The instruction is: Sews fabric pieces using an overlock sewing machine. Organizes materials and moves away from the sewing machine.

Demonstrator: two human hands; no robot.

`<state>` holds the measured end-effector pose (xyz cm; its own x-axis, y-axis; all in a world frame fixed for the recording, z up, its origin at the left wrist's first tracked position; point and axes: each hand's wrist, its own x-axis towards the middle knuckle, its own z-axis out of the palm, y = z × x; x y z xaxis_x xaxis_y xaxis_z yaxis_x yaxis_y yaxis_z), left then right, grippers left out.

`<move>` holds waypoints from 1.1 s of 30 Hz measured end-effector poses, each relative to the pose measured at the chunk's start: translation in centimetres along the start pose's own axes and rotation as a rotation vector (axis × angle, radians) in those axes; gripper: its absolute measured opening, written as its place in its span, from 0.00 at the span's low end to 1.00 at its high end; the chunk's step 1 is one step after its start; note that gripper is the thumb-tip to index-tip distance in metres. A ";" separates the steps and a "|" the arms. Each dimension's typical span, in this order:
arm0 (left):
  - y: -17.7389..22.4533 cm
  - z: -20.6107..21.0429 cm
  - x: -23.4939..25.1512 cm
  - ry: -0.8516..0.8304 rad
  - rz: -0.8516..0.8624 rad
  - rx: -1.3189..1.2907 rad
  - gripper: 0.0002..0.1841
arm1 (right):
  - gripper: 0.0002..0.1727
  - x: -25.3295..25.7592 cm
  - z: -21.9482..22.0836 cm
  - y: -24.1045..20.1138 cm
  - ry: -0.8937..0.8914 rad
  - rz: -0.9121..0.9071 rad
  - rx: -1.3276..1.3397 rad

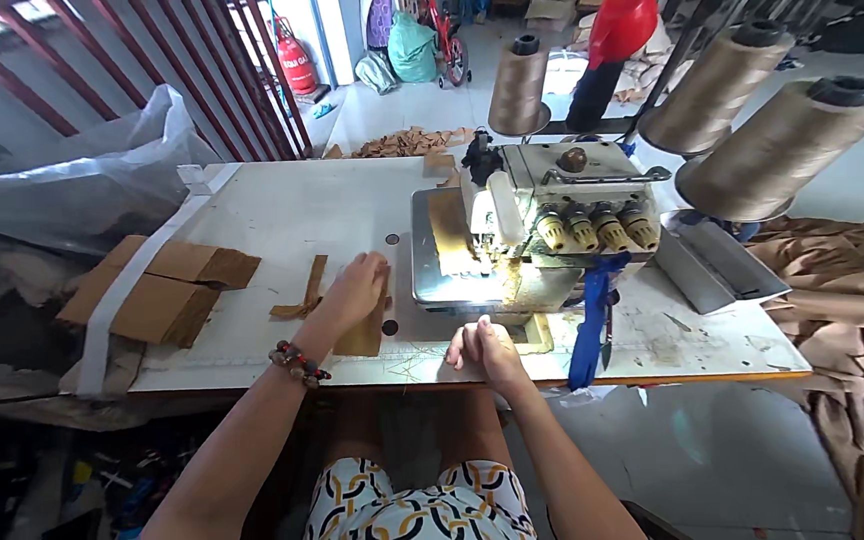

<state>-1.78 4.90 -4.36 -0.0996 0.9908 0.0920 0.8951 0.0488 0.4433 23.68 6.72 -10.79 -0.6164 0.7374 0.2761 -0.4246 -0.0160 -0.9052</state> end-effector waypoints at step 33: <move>11.5 2.2 -2.3 0.156 0.481 0.254 0.18 | 0.13 -0.9 1.9 -4.0 0.246 0.282 0.043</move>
<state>9.73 3.44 -1.42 0.2994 0.8794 0.3701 0.9302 -0.3554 0.0920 24.64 4.81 -6.84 -0.5378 0.8399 -0.0728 -0.2916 -0.2663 -0.9187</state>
